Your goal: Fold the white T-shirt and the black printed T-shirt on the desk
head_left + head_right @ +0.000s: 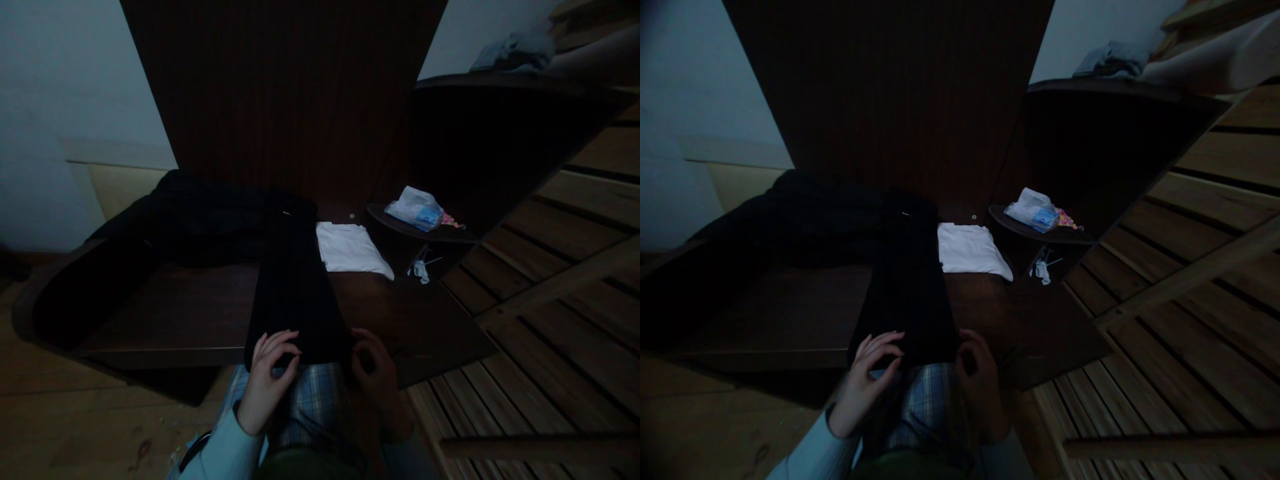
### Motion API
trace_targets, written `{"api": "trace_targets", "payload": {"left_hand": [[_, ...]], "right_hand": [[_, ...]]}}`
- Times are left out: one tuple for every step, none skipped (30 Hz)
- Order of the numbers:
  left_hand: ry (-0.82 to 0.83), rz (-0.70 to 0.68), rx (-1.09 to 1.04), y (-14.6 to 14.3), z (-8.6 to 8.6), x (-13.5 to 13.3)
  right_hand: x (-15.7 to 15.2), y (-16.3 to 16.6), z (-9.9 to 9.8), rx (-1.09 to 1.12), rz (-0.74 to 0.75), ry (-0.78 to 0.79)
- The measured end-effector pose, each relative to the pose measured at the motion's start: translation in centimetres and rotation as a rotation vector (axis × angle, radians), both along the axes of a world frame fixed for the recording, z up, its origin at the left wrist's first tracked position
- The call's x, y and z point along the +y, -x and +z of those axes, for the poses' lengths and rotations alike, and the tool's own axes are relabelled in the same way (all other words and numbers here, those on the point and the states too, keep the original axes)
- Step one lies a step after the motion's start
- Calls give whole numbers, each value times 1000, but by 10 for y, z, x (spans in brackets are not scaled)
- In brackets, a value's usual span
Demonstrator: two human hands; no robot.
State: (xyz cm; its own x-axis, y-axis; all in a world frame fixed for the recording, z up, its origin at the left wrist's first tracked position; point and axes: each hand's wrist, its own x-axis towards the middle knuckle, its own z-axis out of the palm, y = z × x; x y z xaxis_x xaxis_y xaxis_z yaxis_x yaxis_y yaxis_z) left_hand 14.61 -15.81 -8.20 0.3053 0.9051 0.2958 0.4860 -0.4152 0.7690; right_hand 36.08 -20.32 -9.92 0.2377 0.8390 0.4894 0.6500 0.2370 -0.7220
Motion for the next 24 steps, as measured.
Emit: {"api": "trace_targets", "payload": {"left_hand": [[5,0,-3,0,0,0],[9,0,-5,0,0,0],[14,0,-6,0,0,0],[17,-1,-5,0,-1,0],[19,-3,-5,1,-1,0],[19,-4,-7,1,-1,0],[19,-5,-10,1,-1,0],[19,-5,-16,1,-1,0],[17,-4,-24,1,-1,0],[15,-1,-32,1,-1,1],[13,4,-39,1,-1,1],[11,6,-43,0,-1,1],[10,8,-43,0,0,1],[10,9,-40,0,0,1],[10,7,-35,0,1,0],[6,8,-37,0,3,-1],[1,12,-47,1,4,-3],[-7,26,-67,4,6,-5],[-21,49,-92,7,7,-8],[-44,76,-112,12,7,-10],[-78,107,-122,18,7,-12],[-120,138,-114,26,7,-13],[-167,162,-84,34,5,-14],[-217,173,-39,42,2,-13]], "right_hand": [[0,-1,1,14,4,-1],[0,-2,1,29,8,1],[0,-2,2,44,10,5],[0,-3,3,58,12,12],[0,-4,3,69,13,18],[0,-4,4,77,13,18],[-1,-5,4,81,14,16],[-1,-5,5,81,20,15],[-1,-4,5,77,30,15],[-1,-4,5,71,41,17],[-1,-3,5,63,54,24],[-1,-3,5,54,66,34],[-1,-3,5,44,74,43],[-1,-3,5,34,81,51],[-1,-3,4,27,87,56],[-2,-3,4,25,93,59],[-2,-4,3,30,98,59],[-3,-4,3,42,105,56],[-4,-5,2,59,114,53],[-6,-5,2,72,125,49],[-7,-5,1,75,140,42],[-8,-5,0,60,158,39],[-8,-5,-1,24,175,39],[-8,-6,-2,-30,190,42]]}}
